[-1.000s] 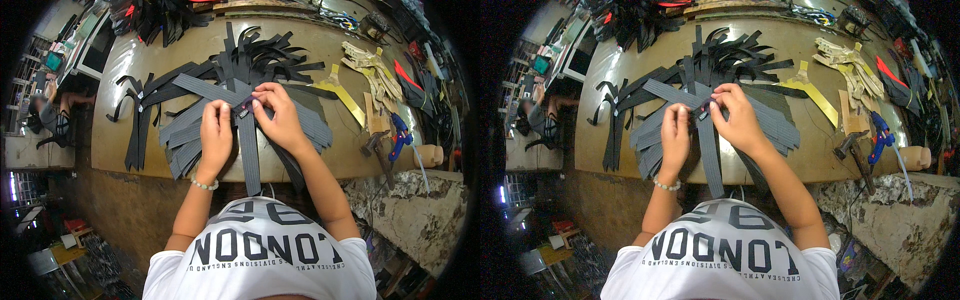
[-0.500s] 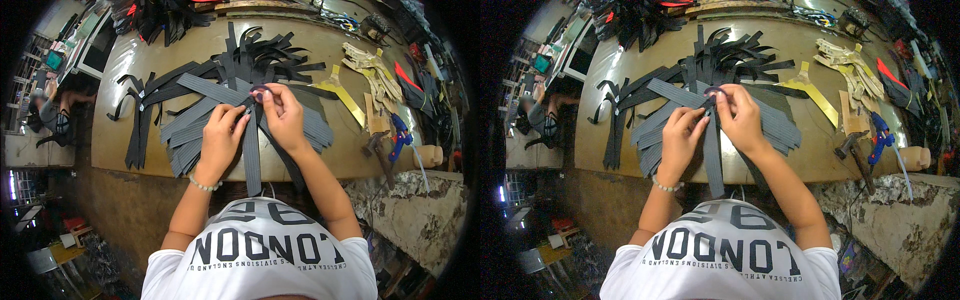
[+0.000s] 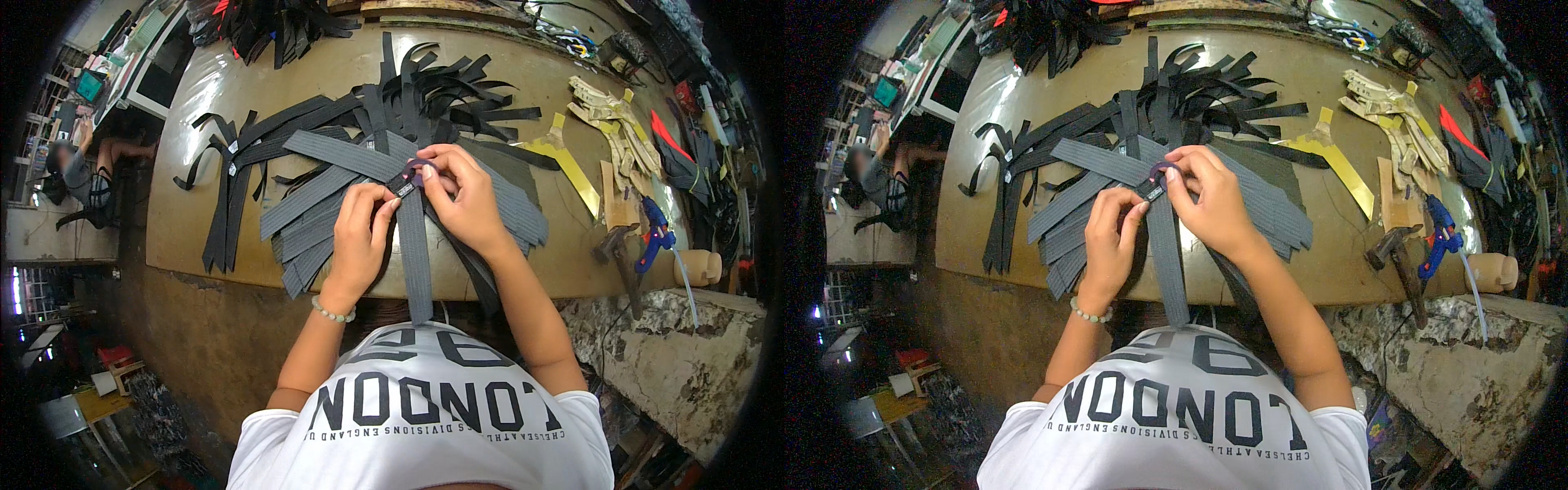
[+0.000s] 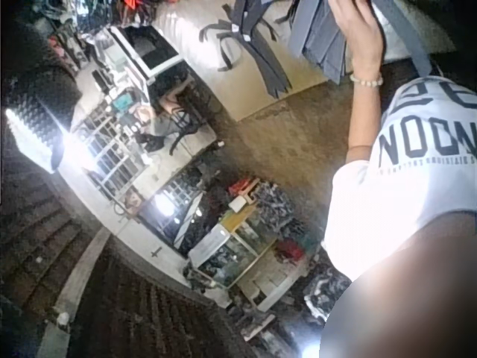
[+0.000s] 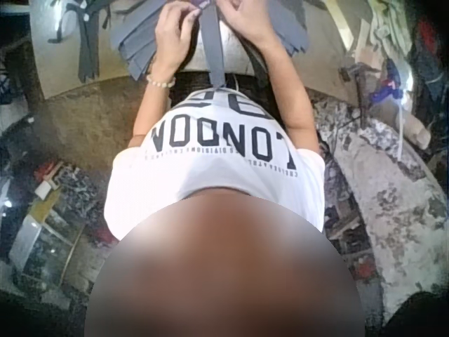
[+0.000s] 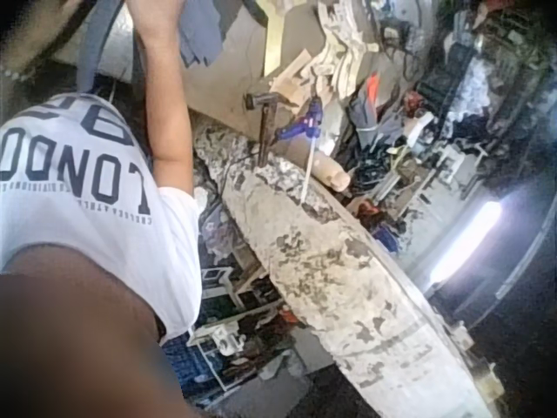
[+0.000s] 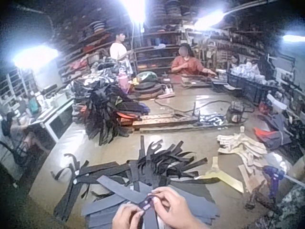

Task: The person repeatedly picks up black fabric straps and small white rectangular tags from a table. They attach each tag to a strap by hand, then place the assembled unit back on the table. The process is repeated continuously throughout the clip.

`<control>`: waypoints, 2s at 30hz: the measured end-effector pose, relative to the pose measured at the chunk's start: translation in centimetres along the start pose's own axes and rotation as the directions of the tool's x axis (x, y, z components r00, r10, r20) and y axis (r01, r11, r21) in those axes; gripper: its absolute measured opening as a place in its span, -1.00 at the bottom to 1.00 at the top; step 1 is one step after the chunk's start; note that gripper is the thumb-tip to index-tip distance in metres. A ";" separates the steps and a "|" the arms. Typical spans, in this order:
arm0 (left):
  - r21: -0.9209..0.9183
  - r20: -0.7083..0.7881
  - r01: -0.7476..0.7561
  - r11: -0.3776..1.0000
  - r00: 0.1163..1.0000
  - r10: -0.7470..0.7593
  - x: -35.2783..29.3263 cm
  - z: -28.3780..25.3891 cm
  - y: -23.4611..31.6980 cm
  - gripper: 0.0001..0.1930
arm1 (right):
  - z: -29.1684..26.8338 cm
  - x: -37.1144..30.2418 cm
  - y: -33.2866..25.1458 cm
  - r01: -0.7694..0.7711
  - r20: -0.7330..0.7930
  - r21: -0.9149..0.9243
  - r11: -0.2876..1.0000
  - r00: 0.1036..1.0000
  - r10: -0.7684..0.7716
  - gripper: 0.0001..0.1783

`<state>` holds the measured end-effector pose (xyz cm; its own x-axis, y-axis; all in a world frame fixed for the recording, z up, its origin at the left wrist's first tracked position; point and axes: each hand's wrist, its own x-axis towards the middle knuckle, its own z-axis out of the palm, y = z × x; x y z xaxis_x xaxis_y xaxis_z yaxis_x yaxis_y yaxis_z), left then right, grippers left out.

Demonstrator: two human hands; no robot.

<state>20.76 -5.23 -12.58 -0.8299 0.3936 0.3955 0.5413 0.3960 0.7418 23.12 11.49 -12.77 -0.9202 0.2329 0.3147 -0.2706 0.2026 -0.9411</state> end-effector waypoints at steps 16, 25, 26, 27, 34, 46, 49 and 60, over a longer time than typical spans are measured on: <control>0.334 -0.023 -0.140 0.932 0.987 0.156 1.4 0.6 0.5 -0.88 | -0.8 0.2 0.2 -0.014 0.028 0.095 0.995 1.000 0.012 -0.85; 0.210 -0.050 -0.040 0.977 0.997 0.052 1.3 0.7 0.0 -0.92 | -1.1 0.2 0.0 -0.015 0.071 0.038 0.999 0.997 0.012 -0.93; 0.155 -0.052 -0.008 0.988 0.999 0.017 1.2 0.6 -0.1 -0.92 | -1.1 0.2 0.0 -0.075 0.054 0.070 0.995 0.996 0.071 -0.92; 0.090 -0.083 0.018 0.996 0.996 -0.011 1.1 0.5 -0.2 -0.92 | -0.9 0.2 0.0 -0.141 0.038 0.106 0.984 0.990 0.137 -0.91; -0.103 -0.094 0.107 0.989 0.989 -0.116 0.3 0.0 -0.3 -0.92 | 0.4 0.0 0.6 0.045 -0.011 -0.132 0.990 0.999 -0.046 -0.88; -0.386 -0.092 0.243 0.890 0.950 -0.299 0.6 -0.2 -0.4 -0.87 | 1.0 -0.3 -0.2 0.132 -0.017 -0.363 0.922 0.989 -0.149 -0.84; -0.457 0.060 0.474 0.752 0.860 -0.506 0.3 -1.4 0.5 -0.76 | 1.0 0.4 0.7 -0.144 -0.097 0.171 0.975 0.982 0.162 -0.79; 0.098 -0.369 -0.023 0.995 0.928 0.058 5.2 -3.7 2.6 -0.77 | -0.3 0.5 1.4 -0.210 -0.214 0.482 0.851 0.913 0.347 -0.65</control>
<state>17.33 -5.25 -6.55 -0.7887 0.0820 0.6093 0.5707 0.4662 0.6759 22.33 12.19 -13.92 -0.8734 0.4868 -0.0126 -0.1735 -0.3353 -0.9260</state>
